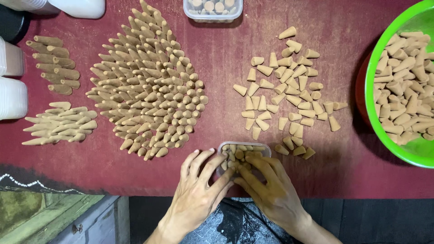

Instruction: Pack incense cones into small plastic containers.

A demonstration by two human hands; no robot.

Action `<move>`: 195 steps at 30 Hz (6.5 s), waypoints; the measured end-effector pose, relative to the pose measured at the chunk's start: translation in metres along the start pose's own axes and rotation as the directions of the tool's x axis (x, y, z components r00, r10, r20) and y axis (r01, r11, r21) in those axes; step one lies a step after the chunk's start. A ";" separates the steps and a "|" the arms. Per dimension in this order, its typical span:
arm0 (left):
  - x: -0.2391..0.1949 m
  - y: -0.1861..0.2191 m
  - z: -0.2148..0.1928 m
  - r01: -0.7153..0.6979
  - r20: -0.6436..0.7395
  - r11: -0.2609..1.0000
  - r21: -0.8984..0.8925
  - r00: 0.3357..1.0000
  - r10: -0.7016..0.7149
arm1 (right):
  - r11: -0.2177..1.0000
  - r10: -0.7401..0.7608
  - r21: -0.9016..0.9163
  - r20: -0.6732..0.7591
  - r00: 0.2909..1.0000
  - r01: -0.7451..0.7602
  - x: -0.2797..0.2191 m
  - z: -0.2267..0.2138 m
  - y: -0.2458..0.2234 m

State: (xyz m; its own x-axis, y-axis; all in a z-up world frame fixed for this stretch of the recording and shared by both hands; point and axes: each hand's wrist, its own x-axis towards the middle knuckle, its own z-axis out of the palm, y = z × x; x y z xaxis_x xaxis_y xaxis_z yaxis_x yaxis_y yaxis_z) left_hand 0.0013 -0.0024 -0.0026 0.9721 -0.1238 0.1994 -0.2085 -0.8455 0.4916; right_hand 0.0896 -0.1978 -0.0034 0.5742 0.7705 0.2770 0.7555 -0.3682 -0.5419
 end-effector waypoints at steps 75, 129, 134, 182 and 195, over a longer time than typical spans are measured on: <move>0.228 -0.005 0.084 -0.235 0.472 0.958 0.165 0.871 0.133 | 0.832 0.486 -0.052 -0.413 0.770 -0.553 -0.019 -0.034 0.122; 0.110 0.004 -0.006 0.088 -0.060 0.666 -0.741 0.979 -0.196 | 0.864 0.427 0.403 -0.263 0.865 -0.303 0.018 -0.016 0.041; 0.071 0.001 0.006 -0.024 -0.282 0.781 -0.625 0.939 -0.197 | 0.935 0.281 0.285 -0.241 0.929 -0.209 0.024 -0.007 0.019; 0.033 -0.011 0.003 0.046 -0.209 0.907 -0.418 0.967 -0.145 | 0.963 0.149 0.233 -0.050 0.988 -0.133 0.031 0.007 0.010; 0.023 -0.013 0.012 0.096 -0.188 0.924 -0.371 0.966 -0.176 | 0.990 0.073 0.119 0.042 0.996 -0.077 0.019 0.011 0.015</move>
State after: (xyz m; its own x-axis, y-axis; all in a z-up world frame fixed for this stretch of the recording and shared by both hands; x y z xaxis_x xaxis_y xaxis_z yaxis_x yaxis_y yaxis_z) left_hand 0.0279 -0.0005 -0.0142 0.9556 0.1269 0.2659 -0.1395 -0.6001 0.7876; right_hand 0.1084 -0.1828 -0.0147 0.6141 0.7625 0.2034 0.6659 -0.3623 -0.6522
